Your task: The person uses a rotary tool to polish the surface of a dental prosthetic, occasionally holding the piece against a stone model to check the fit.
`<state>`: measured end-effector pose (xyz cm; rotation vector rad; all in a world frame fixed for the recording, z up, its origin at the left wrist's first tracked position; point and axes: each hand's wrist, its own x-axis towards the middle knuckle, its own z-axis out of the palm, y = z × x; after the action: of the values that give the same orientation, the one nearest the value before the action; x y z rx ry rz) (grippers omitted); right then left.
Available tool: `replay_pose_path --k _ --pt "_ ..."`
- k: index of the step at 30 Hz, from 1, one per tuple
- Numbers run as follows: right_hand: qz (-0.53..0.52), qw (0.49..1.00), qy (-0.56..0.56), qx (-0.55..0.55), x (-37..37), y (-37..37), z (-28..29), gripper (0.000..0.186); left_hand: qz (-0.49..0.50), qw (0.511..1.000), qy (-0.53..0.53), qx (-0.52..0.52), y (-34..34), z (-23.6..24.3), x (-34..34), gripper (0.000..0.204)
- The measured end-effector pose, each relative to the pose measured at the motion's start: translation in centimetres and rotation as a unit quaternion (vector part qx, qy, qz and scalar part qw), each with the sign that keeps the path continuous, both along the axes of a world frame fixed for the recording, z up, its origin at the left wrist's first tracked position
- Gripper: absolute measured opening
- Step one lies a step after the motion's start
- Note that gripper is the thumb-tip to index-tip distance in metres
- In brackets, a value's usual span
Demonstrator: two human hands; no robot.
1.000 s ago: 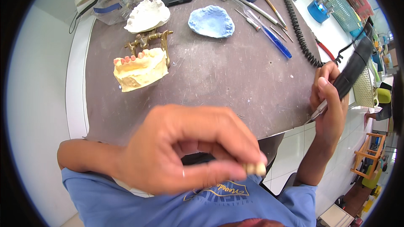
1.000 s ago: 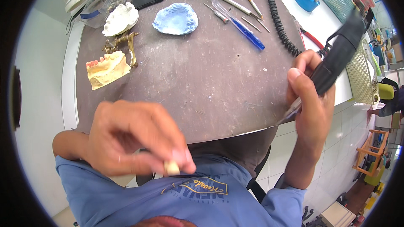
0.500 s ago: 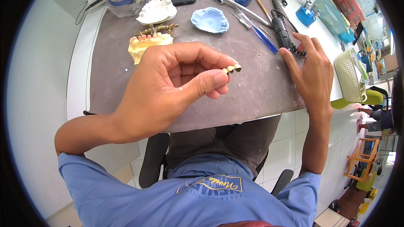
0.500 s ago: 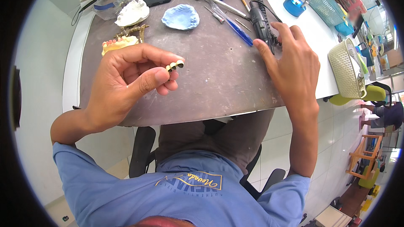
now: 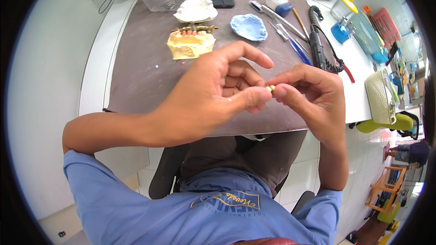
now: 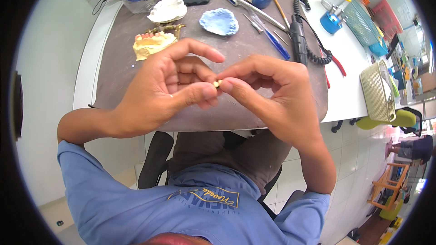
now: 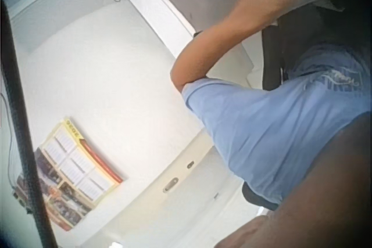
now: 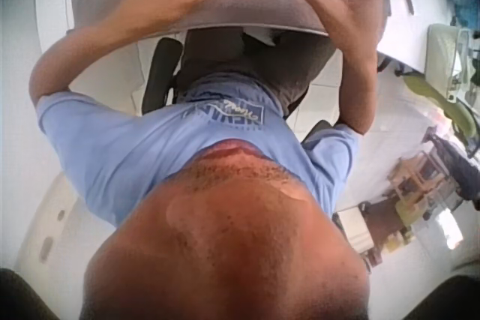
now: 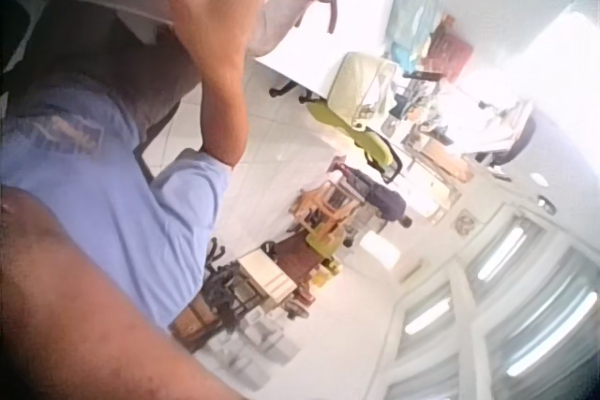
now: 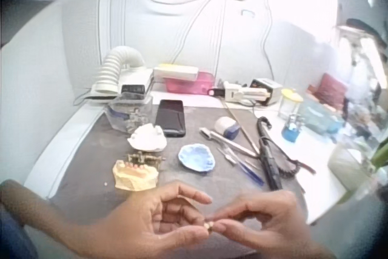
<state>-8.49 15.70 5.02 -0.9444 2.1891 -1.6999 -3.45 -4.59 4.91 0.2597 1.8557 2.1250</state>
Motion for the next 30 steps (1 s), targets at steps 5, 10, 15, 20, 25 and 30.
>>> replay_pose_path --k 5,10,15,20,25,30 --pt "-0.097 0.99 0.099 0.039 -0.5 0.6 -0.2 0.011 0.028 0.985 0.093 -0.141 -1.7 0.4 2.6 0.053" --pt "-0.115 0.939 0.252 0.204 -1.2 0.7 -1.2 0.012 0.077 0.897 0.3 -0.317 -6.3 3.3 3.0 0.025" --pt "-0.126 0.911 0.264 0.29 -1.4 0.9 -0.9 0.009 0.364 0.809 0.435 -0.152 -7.3 1.6 -1.9 0.025" --pt "-0.108 0.928 0.288 0.208 -2.0 -1.6 2.0 0.008 0.282 0.86 0.398 -0.15 -10.7 -1.3 -2.2 0.046" --pt "-0.004 0.968 0.232 0.1 -3.9 -6.3 4.2 0.007 0.173 0.894 0.368 -0.19 -10.3 -2.4 -1.3 0.053" --pt "0.097 0.983 0.147 0.057 -5.7 -9.3 3.7 0.011 0.161 0.89 0.37 -0.211 -10.2 -2.0 -1.0 0.073"
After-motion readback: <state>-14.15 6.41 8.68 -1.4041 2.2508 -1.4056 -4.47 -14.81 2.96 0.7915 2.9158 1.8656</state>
